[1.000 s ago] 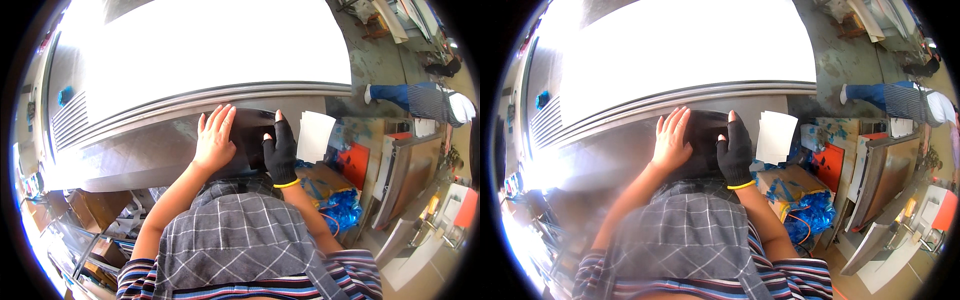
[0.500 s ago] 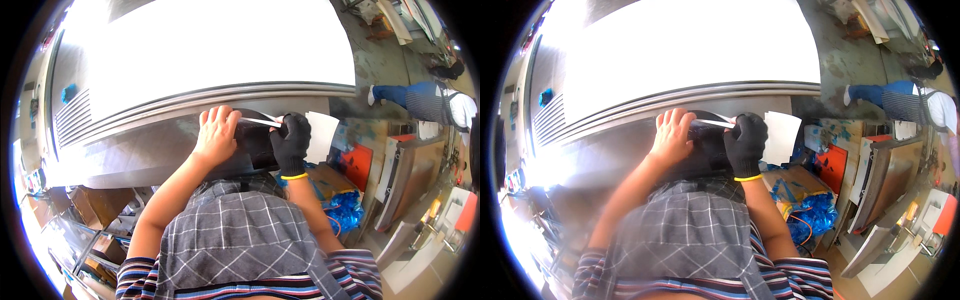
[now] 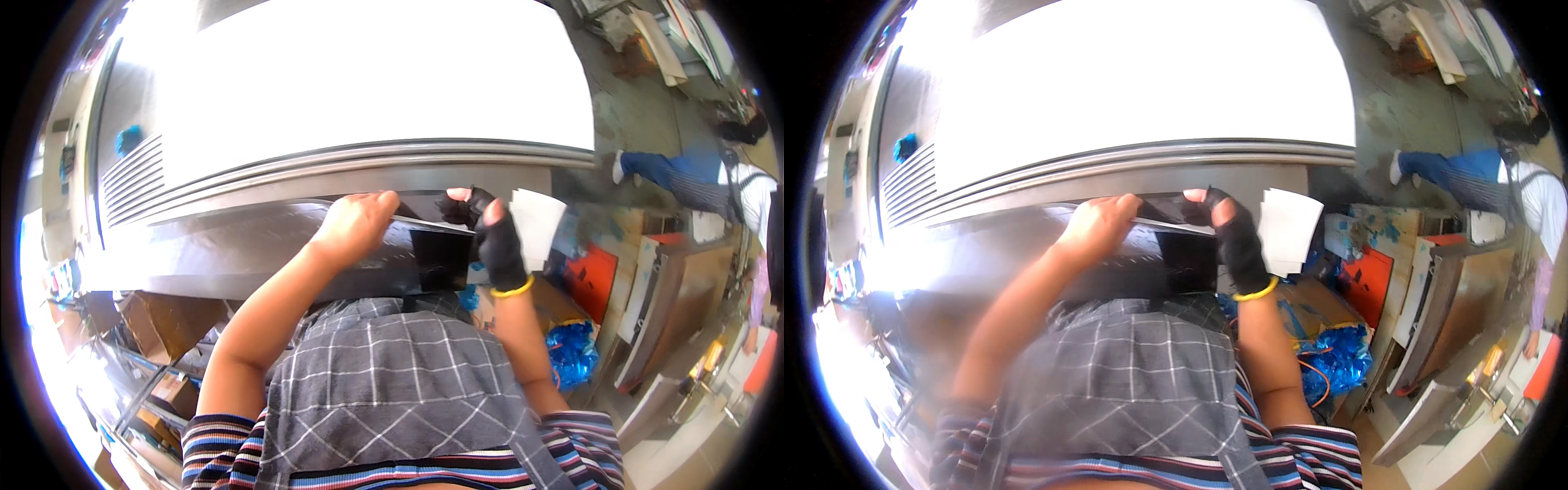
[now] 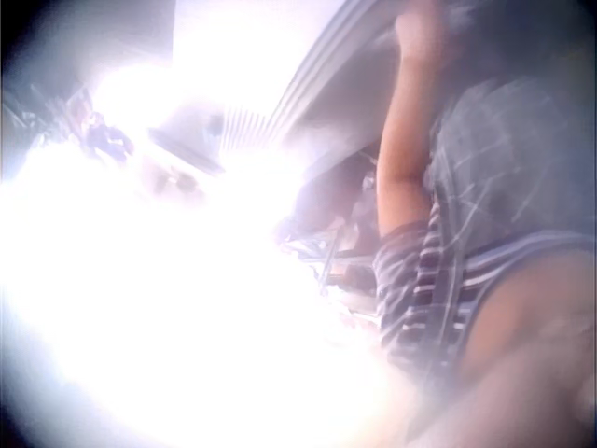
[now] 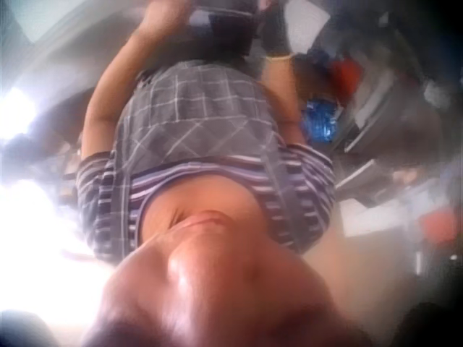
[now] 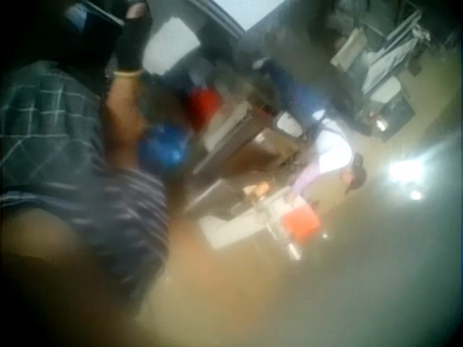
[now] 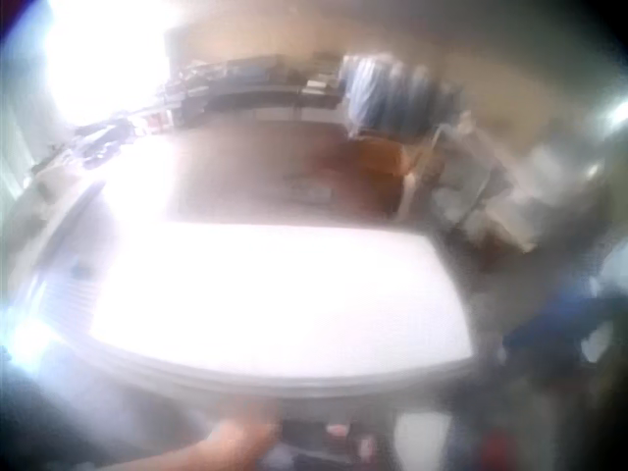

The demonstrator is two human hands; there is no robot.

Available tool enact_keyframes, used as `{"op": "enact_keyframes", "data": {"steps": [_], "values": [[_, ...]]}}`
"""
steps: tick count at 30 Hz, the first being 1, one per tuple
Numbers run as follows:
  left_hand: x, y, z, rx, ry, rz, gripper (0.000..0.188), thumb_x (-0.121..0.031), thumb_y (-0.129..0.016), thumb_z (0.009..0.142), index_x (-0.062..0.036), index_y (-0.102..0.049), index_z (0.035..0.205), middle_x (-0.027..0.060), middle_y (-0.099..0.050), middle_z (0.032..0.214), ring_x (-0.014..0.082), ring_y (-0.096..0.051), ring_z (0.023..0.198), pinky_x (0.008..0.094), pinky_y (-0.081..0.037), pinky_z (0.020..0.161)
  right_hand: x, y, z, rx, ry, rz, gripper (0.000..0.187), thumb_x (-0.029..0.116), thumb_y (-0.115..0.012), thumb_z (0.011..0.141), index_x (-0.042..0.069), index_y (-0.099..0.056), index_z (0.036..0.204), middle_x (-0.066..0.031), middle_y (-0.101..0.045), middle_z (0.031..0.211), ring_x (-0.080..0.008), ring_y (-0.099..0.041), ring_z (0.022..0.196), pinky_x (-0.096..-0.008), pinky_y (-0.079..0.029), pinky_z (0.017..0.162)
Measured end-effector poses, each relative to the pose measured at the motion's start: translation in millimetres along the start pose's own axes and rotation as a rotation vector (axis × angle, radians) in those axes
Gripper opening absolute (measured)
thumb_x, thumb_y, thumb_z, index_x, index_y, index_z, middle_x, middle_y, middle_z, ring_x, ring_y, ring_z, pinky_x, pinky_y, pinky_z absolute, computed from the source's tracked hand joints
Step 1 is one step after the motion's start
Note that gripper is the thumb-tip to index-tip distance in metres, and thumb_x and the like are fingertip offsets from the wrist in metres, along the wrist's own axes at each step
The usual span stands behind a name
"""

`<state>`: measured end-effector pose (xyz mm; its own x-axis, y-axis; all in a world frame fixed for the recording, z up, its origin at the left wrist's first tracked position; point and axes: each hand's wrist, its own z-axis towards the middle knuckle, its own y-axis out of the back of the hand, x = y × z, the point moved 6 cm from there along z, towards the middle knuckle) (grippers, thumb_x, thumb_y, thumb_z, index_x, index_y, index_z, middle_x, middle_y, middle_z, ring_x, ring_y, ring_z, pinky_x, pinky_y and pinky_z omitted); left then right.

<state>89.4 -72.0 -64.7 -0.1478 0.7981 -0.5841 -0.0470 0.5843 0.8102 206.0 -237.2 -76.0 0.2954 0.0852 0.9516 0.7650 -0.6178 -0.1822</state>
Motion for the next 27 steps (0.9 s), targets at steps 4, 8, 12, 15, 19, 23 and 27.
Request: {"op": "enact_keyframes", "data": {"steps": [4,8,12,15,19,23,27], "values": [[-9.5,15.4,-4.7,0.019,-0.023,0.029,0.011,-0.012,-0.062,0.079,-0.0068,-0.054,0.084,0.0106,-0.06,0.08,0.0315,-0.061,0.08,0.0426,-0.05,0.07,-23.1,-0.3,22.3,0.212,-0.542,0.26,0.062,0.049,-0.035,0.101,-0.006,-0.063,0.112,-0.0146,-0.067,0.108,-0.0214,-0.063,0.102,-0.0332,-0.046,0.096],[48.3,31.0,-21.4,0.503,0.317,0.249,0.021,-0.017,-0.064,0.067,-0.0084,-0.068,0.086,0.0146,-0.069,0.083,0.0348,-0.067,0.084,0.0462,-0.053,0.072,-38.8,3.7,31.4,0.16,-0.651,0.064,0.055,0.043,-0.043,0.099,-0.006,-0.063,0.111,-0.0166,-0.068,0.104,-0.0214,-0.065,0.093,-0.0341,-0.051,0.088],[93.6,68.1,-63.5,0.596,0.441,0.222,0.013,-0.014,-0.064,0.062,-0.0046,-0.065,0.071,0.0149,-0.067,0.078,0.0366,-0.065,0.082,0.0454,-0.05,0.069,-38.4,-0.9,24.9,0.079,-0.546,0.141,0.05,0.04,-0.046,0.099,-0.005,-0.065,0.107,-0.0176,-0.068,0.103,-0.0245,-0.066,0.095,-0.0361,-0.051,0.09],[76.7,78.4,-83.8,0.432,0.313,-0.05,0.015,-0.014,-0.065,0.058,-0.0018,-0.058,0.064,0.016,-0.065,0.076,0.0367,-0.064,0.08,0.0449,-0.048,0.066,-34.4,-2.8,23.7,0.076,-0.521,0.136,0.049,0.039,-0.046,0.099,-0.005,-0.065,0.108,-0.0171,-0.068,0.104,-0.024,-0.066,0.096,-0.0358,-0.051,0.09],[47.8,113.5,-101.6,0.52,0.468,-0.016,0.019,-0.015,-0.067,0.059,-0.0074,-0.067,0.076,0.0145,-0.067,0.078,0.0348,-0.064,0.083,0.0433,-0.049,0.071,-36.5,2.2,21.2,0.051,-0.473,0.13,0.049,0.039,-0.047,0.098,-0.006,-0.064,0.109,-0.0175,-0.068,0.105,-0.0242,-0.066,0.097,-0.0357,-0.051,0.09],[139.5,128.3,-165.6,0.68,0.662,0.431,0.034,-0.014,-0.066,0.06,-0.0093,-0.074,0.092,0.0133,-0.07,0.088,0.0321,-0.065,0.087,0.0405,-0.052,0.076,-40.6,-1.4,19.7,0.031,-0.411,0.118,0.048,0.04,-0.051,0.096,-0.005,-0.064,0.111,-0.0175,-0.068,0.107,-0.0253,-0.066,0.098,-0.0374,-0.052,0.091],[188.2,159.5,-209.5,0.703,0.711,0.459,0.021,-0.009,-0.062,0.061,-0.0091,-0.072,0.079,0.0143,-0.069,0.083,0.0332,-0.065,0.086,0.0421,-0.051,0.074,-47.1,4.1,15.1,0.008,-0.4,0.166,0.046,0.035,-0.05,0.099,-0.007,-0.061,0.114,-0.018,-0.067,0.108,-0.0251,-0.066,0.097,-0.0376,-0.053,0.089]]}}
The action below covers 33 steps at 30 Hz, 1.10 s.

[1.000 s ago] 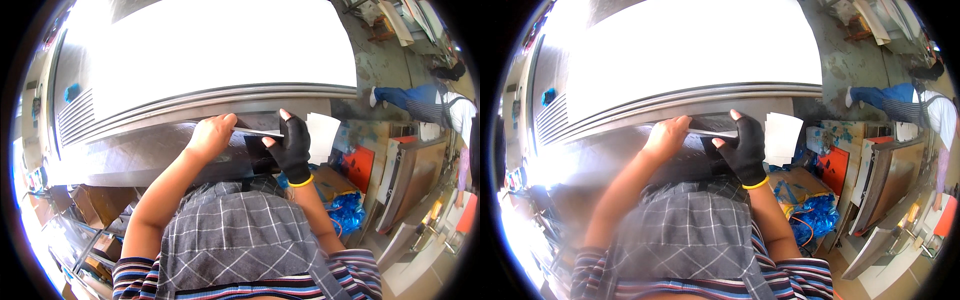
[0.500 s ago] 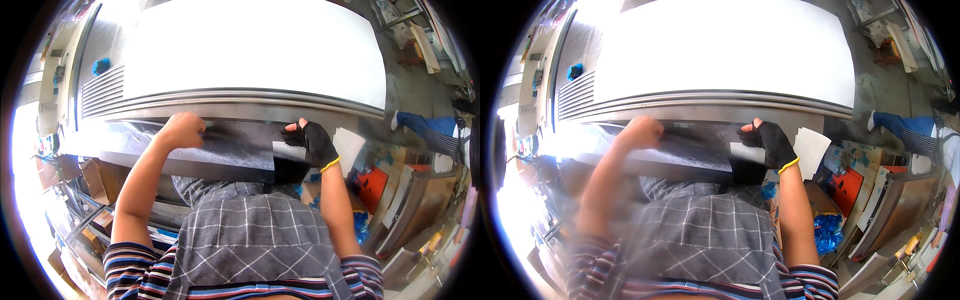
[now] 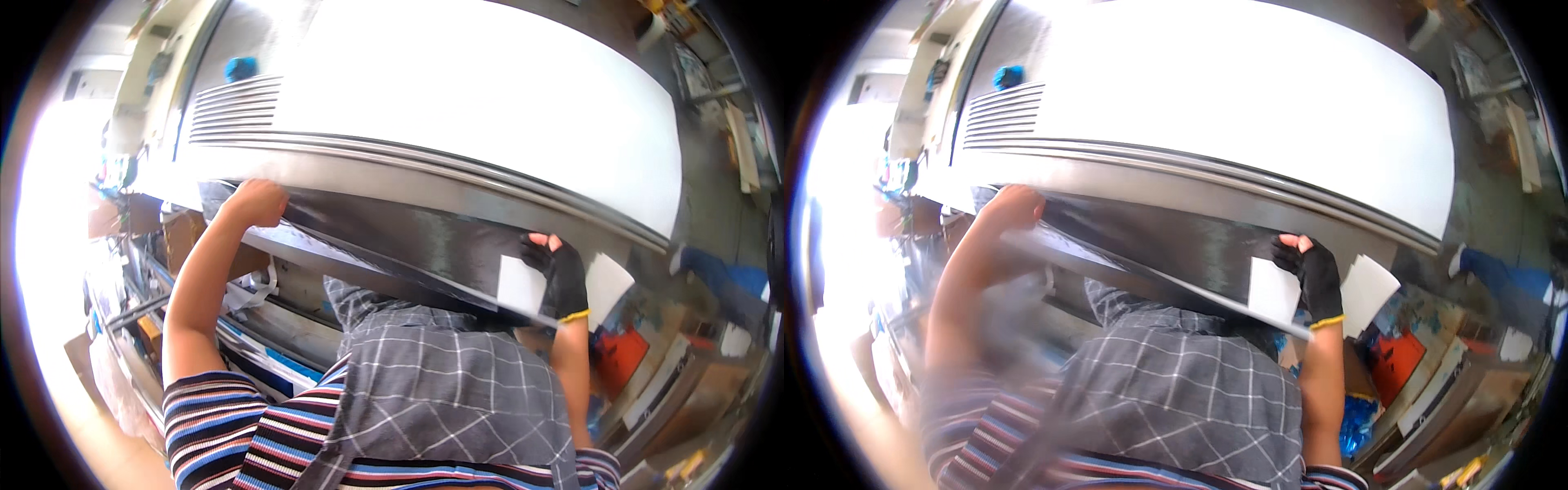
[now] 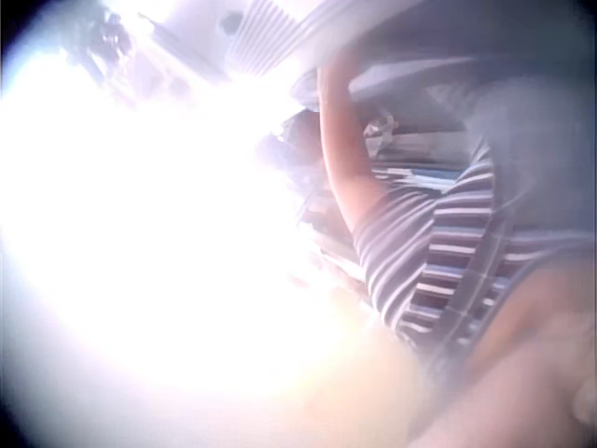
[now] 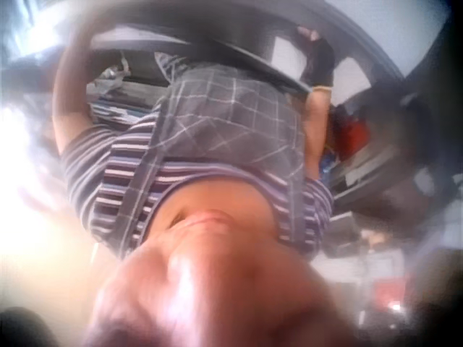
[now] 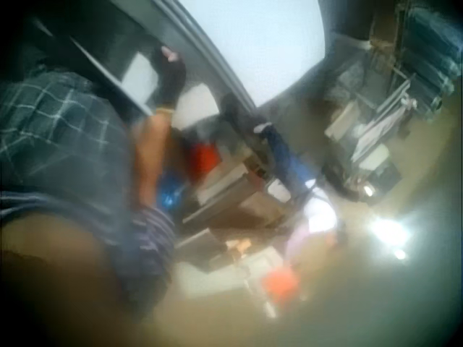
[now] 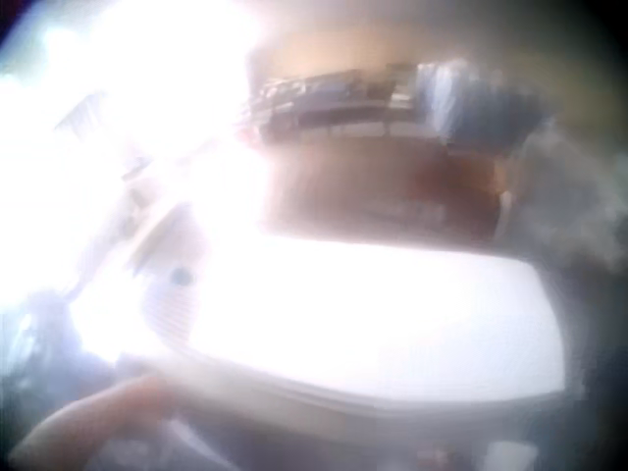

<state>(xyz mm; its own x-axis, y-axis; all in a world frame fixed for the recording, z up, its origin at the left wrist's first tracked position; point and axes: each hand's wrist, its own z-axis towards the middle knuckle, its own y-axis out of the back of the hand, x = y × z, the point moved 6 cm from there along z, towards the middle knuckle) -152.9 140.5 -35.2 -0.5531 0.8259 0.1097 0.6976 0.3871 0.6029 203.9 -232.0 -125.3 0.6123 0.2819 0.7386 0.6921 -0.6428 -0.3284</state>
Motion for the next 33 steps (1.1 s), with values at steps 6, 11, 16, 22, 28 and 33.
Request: {"op": "enact_keyframes", "data": {"steps": [6,11,16,22,28,33], "values": [[31.5,-13.3,-10.1,-0.077,0.055,-0.112,0.017,-0.005,-0.058,0.068,-0.0078,-0.067,0.082,0.0115,-0.068,0.089,0.0354,-0.064,0.089,0.0431,-0.05,0.074,-4.8,0.0,-1.0,-0.025,0.051,-0.046,0.044,0.033,-0.048,0.1,-0.006,-0.059,0.116,-0.0169,-0.066,0.109,-0.0221,-0.066,0.096,-0.0351,-0.054,0.088],[37.2,-31.2,2.5,-0.539,0.055,-0.025,0.013,-0.002,-0.057,0.071,-0.0107,-0.064,0.077,0.0084,-0.064,0.085,0.0296,-0.062,0.091,0.0427,-0.048,0.076,22.9,-14.6,-9.8,0.286,-0.062,-0.345,0.042,0.032,-0.057,0.094,-0.005,-0.062,0.114,-0.013,-0.066,0.108,-0.0203,-0.062,0.099,-0.0342,-0.048,0.091],[19.6,-42.2,-2.7,-0.969,0.097,-0.045,0.007,-0.006,-0.058,0.072,-0.0105,-0.053,0.073,0.0079,-0.059,0.073,0.0287,-0.061,0.076,0.0403,-0.048,0.075,98.4,-86.2,10.5,0.72,-0.196,-0.827,0.027,0.019,-0.06,0.093,-0.003,-0.067,0.107,-0.008,-0.069,0.094,-0.0143,-0.061,0.089,-0.028,-0.05,0.081],[10.6,-48.6,0.1,-1.186,0.11,-0.15,0.01,-0.007,-0.058,0.069,-0.0119,-0.051,0.073,0.0047,-0.053,0.073,0.026,-0.058,0.079,0.0428,-0.047,0.091,49.1,-315.6,77.2,1.001,1.012,-1.296,0.013,0.016,-0.055,0.084,0.008,-0.066,0.087,-0.0138,-0.067,0.08,-0.0314,-0.066,0.081,-0.039,-0.053,0.074],[4.1,-37.9,-17.9,-1.274,0.093,-0.191,0.012,-0.011,-0.062,0.064,-0.0128,-0.053,0.072,0.0006,-0.058,0.078,0.0215,-0.06,0.085,0.0422,-0.046,0.095,-52.7,-402.1,97.9,0.984,1.346,-1.135,0.026,0.02,-0.053,0.087,0.006,-0.057,0.109,-0.0185,-0.053,0.13,-0.0315,-0.049,0.124,-0.0408,-0.036,0.108],[5.5,-30.7,-71.3,-1.289,0.107,-0.223,0.012,-0.009,-0.061,0.059,-0.0125,-0.053,0.067,-0.0002,-0.061,0.076,0.0183,-0.061,0.087,0.0422,-0.044,0.097,-73.3,-393.5,108.8,1.012,1.143,-1.274,0.048,0.022,-0.055,0.09,0.007,-0.045,0.135,-0.0159,-0.044,0.142,-0.0323,-0.036,0.136,-0.0419,-0.023,0.117]]}}
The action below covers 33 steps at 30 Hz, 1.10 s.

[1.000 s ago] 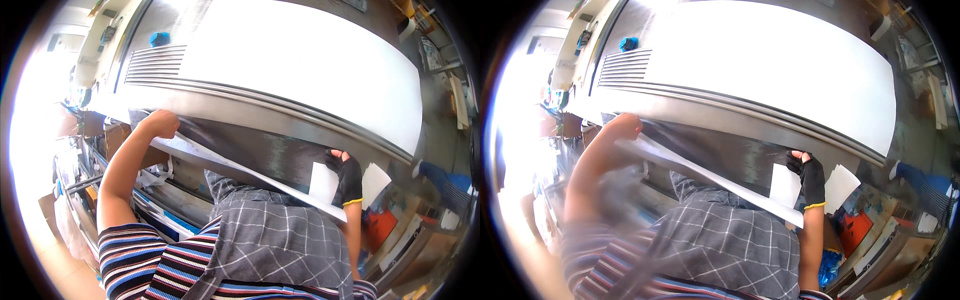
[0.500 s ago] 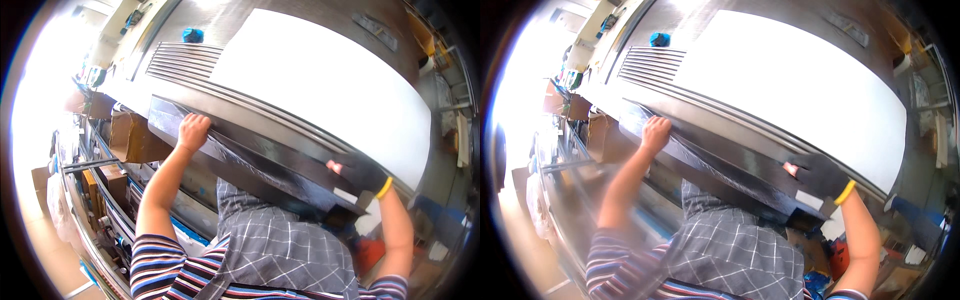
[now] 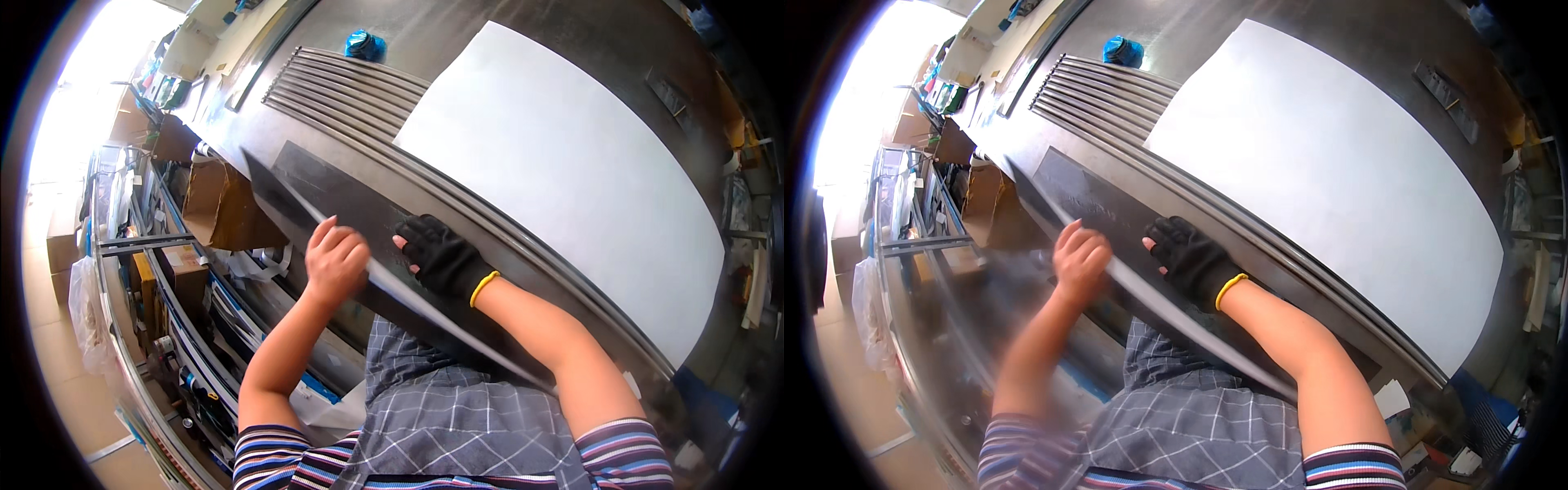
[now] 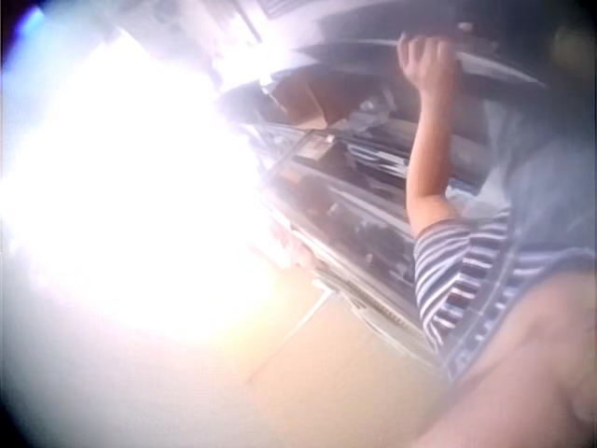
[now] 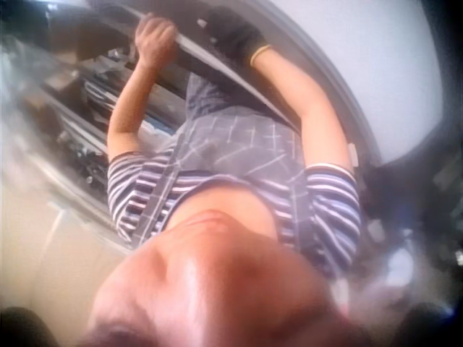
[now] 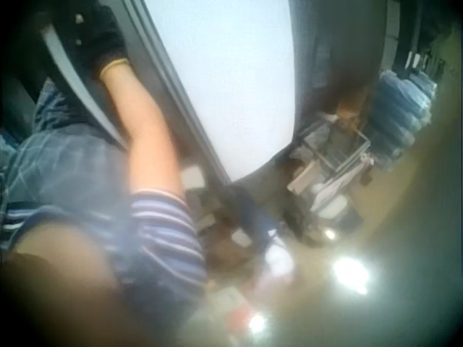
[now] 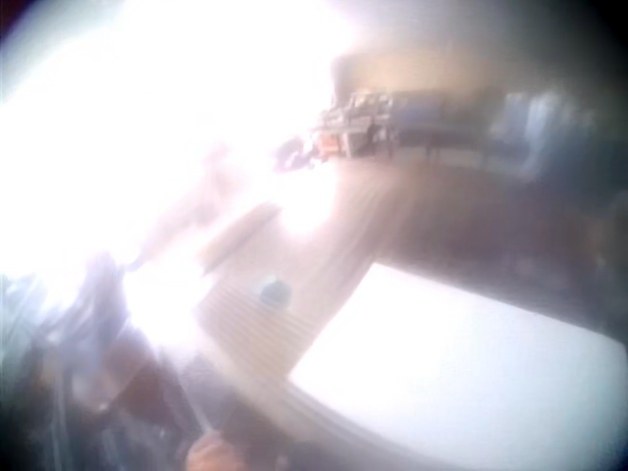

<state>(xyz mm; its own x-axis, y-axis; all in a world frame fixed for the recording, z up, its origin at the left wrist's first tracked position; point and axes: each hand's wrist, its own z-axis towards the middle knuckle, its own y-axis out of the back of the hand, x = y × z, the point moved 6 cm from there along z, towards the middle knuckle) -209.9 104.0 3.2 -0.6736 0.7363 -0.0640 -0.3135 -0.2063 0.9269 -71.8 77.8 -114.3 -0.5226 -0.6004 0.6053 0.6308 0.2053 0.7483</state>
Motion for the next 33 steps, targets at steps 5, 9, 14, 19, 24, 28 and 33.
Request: {"op": "enact_keyframes", "data": {"steps": [5,9,14,19,24,28,33], "values": [[-6.6,46.2,-9.9,0.016,0.061,0.075,0.016,-0.004,-0.063,0.056,-0.0125,-0.056,0.068,-0.0003,-0.063,0.091,0.0202,-0.058,0.096,0.0419,-0.039,0.096,-0.6,17.2,1.2,-0.02,-0.019,0.14,0.058,0.018,-0.064,0.086,0.005,-0.043,0.138,-0.0164,-0.041,0.145,-0.0309,-0.039,0.134,-0.0389,-0.028,0.114],[3.2,24.0,-3.0,0.042,0.139,0.213,0.017,-0.005,-0.066,0.059,-0.0149,-0.061,0.071,0.0,-0.059,0.11,0.0251,-0.052,0.1,0.0391,-0.038,0.086,-13.8,95.3,-39.1,-0.051,-0.23,0.547,0.049,0.023,-0.07,0.083,0.003,-0.056,0.126,-0.0183,-0.057,0.127,-0.0307,-0.056,0.115,-0.0347,-0.042,0.102],[18.6,-6.1,7.9,0.119,0.255,-0.005,0.011,-0.001,-0.058,0.075,-0.0102,-0.061,0.081,0.0068,-0.062,0.096,0.0322,-0.063,0.077,0.041,-0.05,0.064,-40.1,232.1,-218.9,0.275,-0.942,0.735,0.031,0.025,-0.07,0.086,-0.001,-0.07,0.104,-0.0066,-0.071,0.09,-0.0126,-0.062,0.075,-0.027,-0.05,0.071],[14.0,-11.6,25.2,0.155,0.261,-0.063,0.011,0.001,-0.057,0.074,-0.0038,-0.061,0.084,0.0095,-0.06,0.086,0.0289,-0.061,0.076,0.0364,-0.049,0.068,34.1,254.6,-366.3,0.05,-1.012,0.756,0.044,0.021,-0.074,0.081,0.001,-0.064,0.119,-0.009,-0.068,0.106,-0.0139,-0.062,0.091,-0.0286,-0.051,0.08],[21.7,-15.6,18.4,0.115,0.216,-0.07,0.014,0.003,-0.055,0.074,-0.0034,-0.061,0.085,0.0107,-0.06,0.087,0.0282,-0.061,0.076,0.0356,-0.048,0.07,70.8,218.5,-416.2,-0.375,-1.214,0.442,0.041,0.013,-0.074,0.077,0.001,-0.065,0.115,-0.0127,-0.068,0.103,-0.021,-0.065,0.091,-0.0306,-0.051,0.082],[27.5,-12.6,14.2,0.086,0.223,-0.09,0.014,0.004,-0.054,0.074,-0.0024,-0.061,0.084,0.0116,-0.06,0.089,0.0269,-0.061,0.079,0.0345,-0.048,0.072,79.4,204.8,-449.6,-0.513,-1.267,0.248,0.022,0.009,-0.071,0.078,0.002,-0.07,0.099,-0.0122,-0.067,0.089,-0.0236,-0.063,0.079,-0.0304,-0.05,0.074],[49.7,9.2,35.0,-0.101,0.207,-0.091,0.015,0.0,-0.052,0.08,-0.0009,-0.064,0.089,0.0102,-0.063,0.092,0.0248,-0.062,0.087,0.0334,-0.048,0.08,111.2,235.3,-447.4,-0.798,-1.176,0.244,0.008,0.003,-0.067,0.08,-0.001,-0.069,0.087,-0.0104,-0.065,0.082,-0.0175,-0.061,0.077,-0.0309,-0.048,0.07]]}}
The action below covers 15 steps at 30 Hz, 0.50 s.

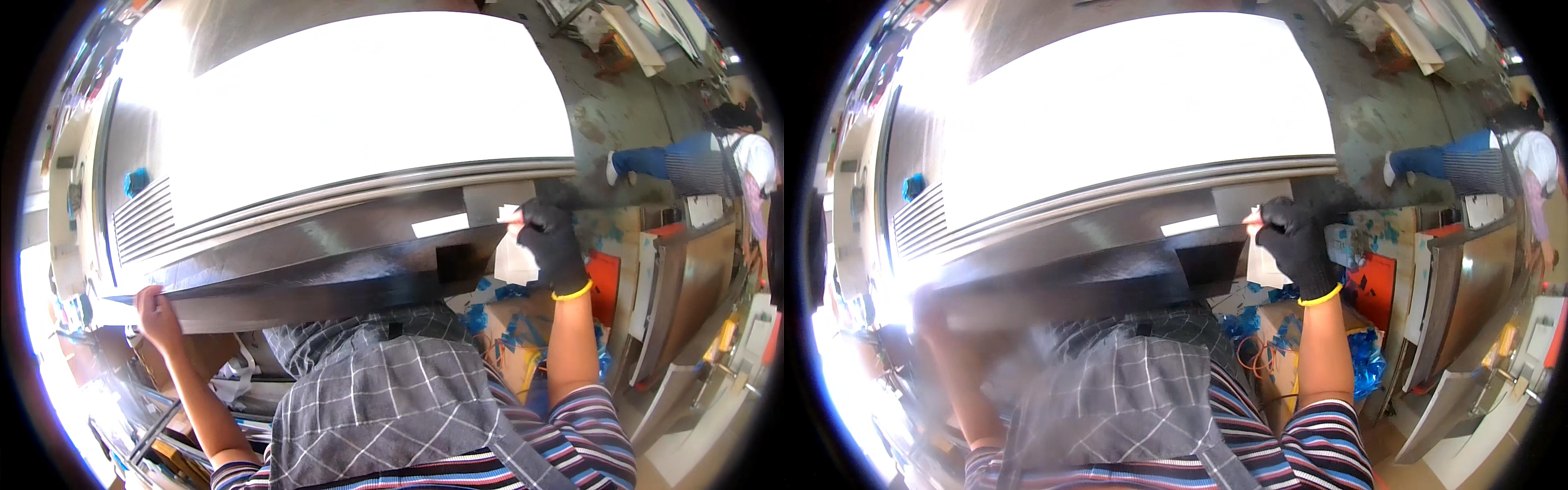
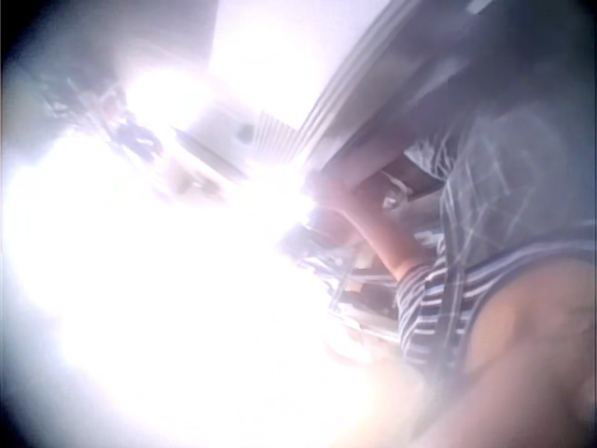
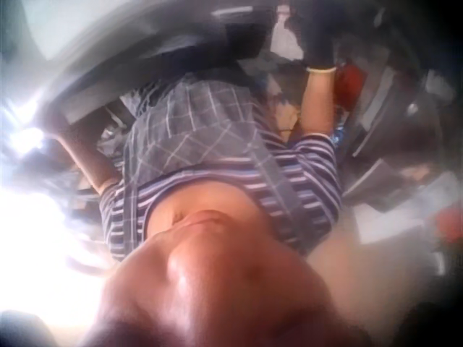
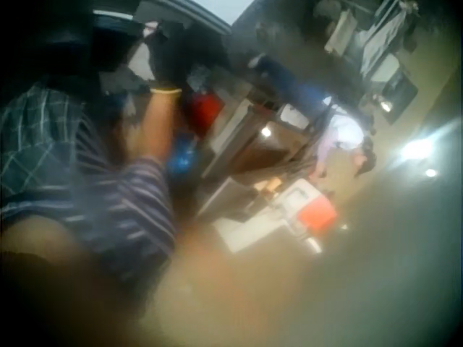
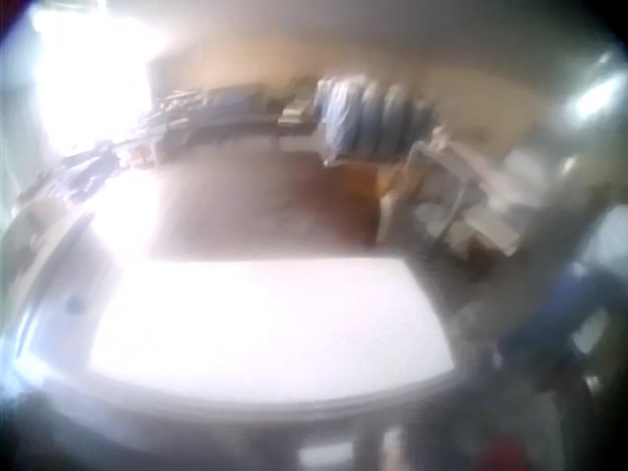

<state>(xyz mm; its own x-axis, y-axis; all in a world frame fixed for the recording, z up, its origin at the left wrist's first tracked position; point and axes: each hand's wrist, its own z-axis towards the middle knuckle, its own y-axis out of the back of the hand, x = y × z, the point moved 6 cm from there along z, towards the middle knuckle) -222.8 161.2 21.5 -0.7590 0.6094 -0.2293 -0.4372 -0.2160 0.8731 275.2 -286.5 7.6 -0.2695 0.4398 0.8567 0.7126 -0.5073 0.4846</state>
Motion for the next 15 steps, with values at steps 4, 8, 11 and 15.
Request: {"op": "enact_keyframes", "data": {"steps": [4,8,11,15], "values": [[-44.8,66.6,76.9,-0.266,-0.013,-0.151,0.026,-0.012,-0.047,0.091,-0.0006,-0.07,0.098,0.0086,-0.068,0.097,0.0214,-0.063,0.093,0.0319,-0.048,0.086,33.5,56.9,27.8,-0.301,-0.006,0.262,0.013,0.007,-0.066,0.086,0.004,-0.07,0.097,-0.0003,-0.062,0.07,-0.0062,-0.053,0.058,-0.0223,-0.043,0.053],[-149.2,68.2,104.5,-0.679,0.307,-0.493,0.024,-0.025,-0.062,0.091,-0.0048,-0.075,0.09,0.0054,-0.07,0.096,0.0141,-0.066,0.086,0.0296,-0.054,0.08,58.0,117.8,48.8,-0.368,0.41,0.656,0.016,0.009,-0.054,0.09,0.001,-0.06,0.103,-0.007,-0.059,0.076,-0.0163,-0.057,0.067,-0.0291,-0.046,0.063],[-132.2,9.4,101.1,-0.684,0.218,-0.471,0.015,-0.022,-0.071,0.086,-0.0074,-0.073,0.081,0.0021,-0.071,0.088,0.011,-0.064,0.078,0.0261,-0.053,0.073,23.8,144.9,52.2,-0.484,0.361,0.803,0.014,0.009,-0.059,0.086,0.003,-0.062,0.099,-0.0051,-0.062,0.077,-0.0168,-0.062,0.067,-0.0287,-0.052,0.065],[-176.7,-138.5,69.7,-0.457,0.64,-1.241,0.028,0.004,-0.073,0.078,-0.0018,-0.046,0.082,0.0074,-0.056,0.082,0.0164,-0.058,0.073,0.0271,-0.053,0.066,-61.4,132.4,64.2,-0.568,0.009,0.882,0.007,0.005,-0.063,0.085,0.003,-0.063,0.092,-0.005,-0.062,0.077,-0.0148,-0.061,0.062,-0.0259,-0.052,0.058]]}}
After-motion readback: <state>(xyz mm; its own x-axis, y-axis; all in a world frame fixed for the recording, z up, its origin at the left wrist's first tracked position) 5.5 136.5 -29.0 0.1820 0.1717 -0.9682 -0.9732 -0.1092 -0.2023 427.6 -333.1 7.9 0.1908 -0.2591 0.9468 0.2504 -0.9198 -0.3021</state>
